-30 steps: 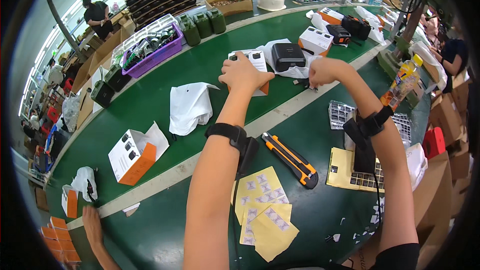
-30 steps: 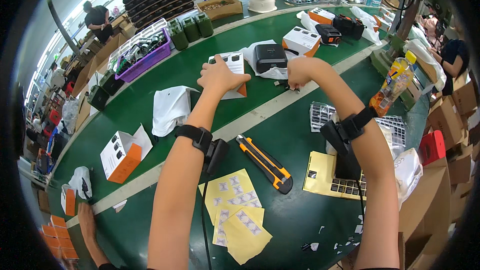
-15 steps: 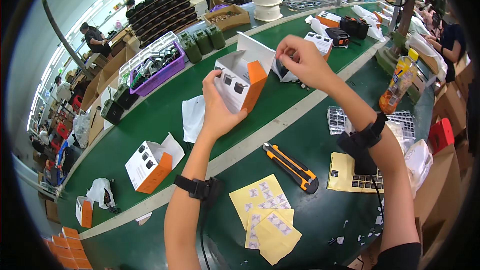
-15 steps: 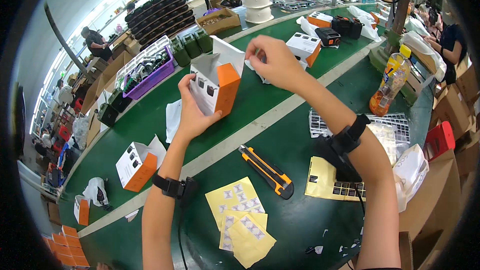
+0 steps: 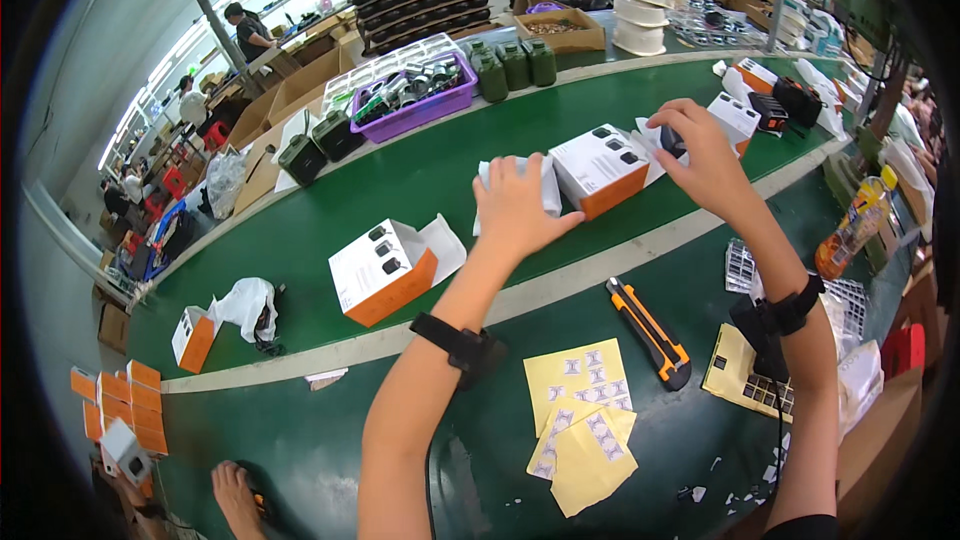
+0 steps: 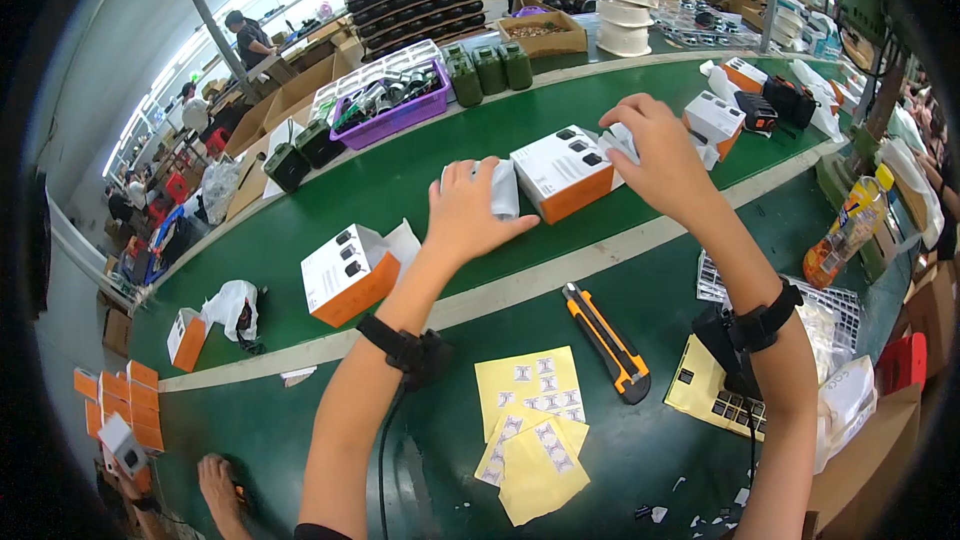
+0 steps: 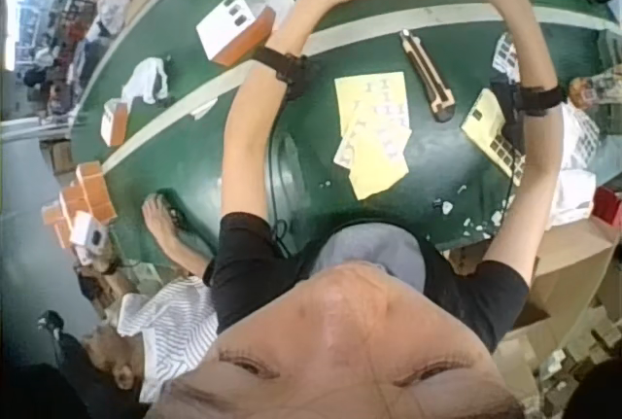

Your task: Packaging small electronic speakers into boxes on an assembly line.

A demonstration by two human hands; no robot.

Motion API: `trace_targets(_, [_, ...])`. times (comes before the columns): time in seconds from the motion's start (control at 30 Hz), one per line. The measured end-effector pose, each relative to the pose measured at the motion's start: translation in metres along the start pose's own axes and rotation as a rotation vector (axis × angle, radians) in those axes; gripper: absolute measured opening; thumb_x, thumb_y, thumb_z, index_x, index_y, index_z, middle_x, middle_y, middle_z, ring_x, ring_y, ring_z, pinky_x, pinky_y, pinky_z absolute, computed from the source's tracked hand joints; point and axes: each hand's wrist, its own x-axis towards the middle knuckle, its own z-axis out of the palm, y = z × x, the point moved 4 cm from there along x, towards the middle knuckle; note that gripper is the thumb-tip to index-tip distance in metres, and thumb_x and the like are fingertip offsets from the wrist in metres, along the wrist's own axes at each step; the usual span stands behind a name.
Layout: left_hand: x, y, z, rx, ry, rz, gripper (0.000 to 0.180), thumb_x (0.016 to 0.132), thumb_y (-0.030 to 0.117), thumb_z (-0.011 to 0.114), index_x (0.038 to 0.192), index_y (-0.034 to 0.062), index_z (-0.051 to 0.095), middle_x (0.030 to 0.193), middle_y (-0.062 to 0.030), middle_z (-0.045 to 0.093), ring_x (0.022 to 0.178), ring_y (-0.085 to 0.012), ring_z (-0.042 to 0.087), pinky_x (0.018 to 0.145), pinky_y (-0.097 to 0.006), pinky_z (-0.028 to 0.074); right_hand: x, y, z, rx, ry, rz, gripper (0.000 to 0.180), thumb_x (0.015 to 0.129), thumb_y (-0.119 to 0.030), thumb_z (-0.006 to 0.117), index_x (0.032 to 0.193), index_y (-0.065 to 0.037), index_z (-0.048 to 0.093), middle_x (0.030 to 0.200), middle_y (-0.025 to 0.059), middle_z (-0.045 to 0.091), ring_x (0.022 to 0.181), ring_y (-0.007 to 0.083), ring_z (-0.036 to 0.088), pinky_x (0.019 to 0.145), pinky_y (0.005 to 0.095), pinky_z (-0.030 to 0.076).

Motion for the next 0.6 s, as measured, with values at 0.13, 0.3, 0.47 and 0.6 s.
trace_targets(0.13, [0.005, -0.041, 0.008, -0.278, -0.227, -0.099, 0.079, 0.065, 0.049, 0.067, 0.120, -0.0003, 0.040, 0.117, -0.0215, 0.041, 0.110, -0.0326, 0.043, 0.091, -0.034, 0.038, -0.004, -0.028, 0.019, 0.378, -0.462, 0.146, 0.022, 0.071, -0.009, 0.059, 0.093, -0.003, 0.059, 0.082, 0.0106, 0.061, 0.072, 0.0193, 0.061, 0.066, 0.0307, 0.047])
trace_targets(0.3, [0.013, -0.082, 0.035, -0.452, -0.126, -0.357, 0.073, 0.075, 0.048, 0.058, 0.126, 0.0017, 0.036, 0.116, -0.0242, 0.045, 0.105, -0.0335, 0.048, 0.088, -0.036, 0.039, -0.032, -0.087, 0.101, 0.863, -0.817, 0.319, 0.024, 0.078, -0.008, 0.051, 0.096, 0.006, 0.055, 0.078, 0.0108, 0.062, 0.062, 0.0163, 0.062, 0.057, 0.0268, 0.049])
trace_targets(0.47, [0.026, -0.094, 0.057, -0.610, -0.058, -0.495, 0.074, 0.077, 0.052, 0.051, 0.126, -0.0012, 0.034, 0.116, -0.0305, 0.046, 0.109, -0.0405, 0.046, 0.091, -0.040, 0.037, -0.034, -0.104, 0.172, 1.112, -0.835, 0.711, 0.035, 0.079, -0.007, 0.047, 0.110, 0.008, 0.043, 0.085, 0.0135, 0.059, 0.061, 0.0210, 0.063, 0.049, 0.0276, 0.051])
trace_targets(0.6, [0.045, -0.093, 0.079, -0.510, -0.267, -0.460, 0.052, 0.082, 0.042, 0.043, 0.109, -0.0020, 0.052, 0.107, -0.0266, 0.054, 0.102, -0.0425, 0.049, 0.089, -0.042, 0.038, -0.022, -0.106, 0.184, 1.115, -0.620, 0.902, 0.032, 0.082, -0.013, 0.051, 0.111, -0.002, 0.044, 0.096, 0.0100, 0.058, 0.065, 0.0188, 0.063, 0.045, 0.0255, 0.049])
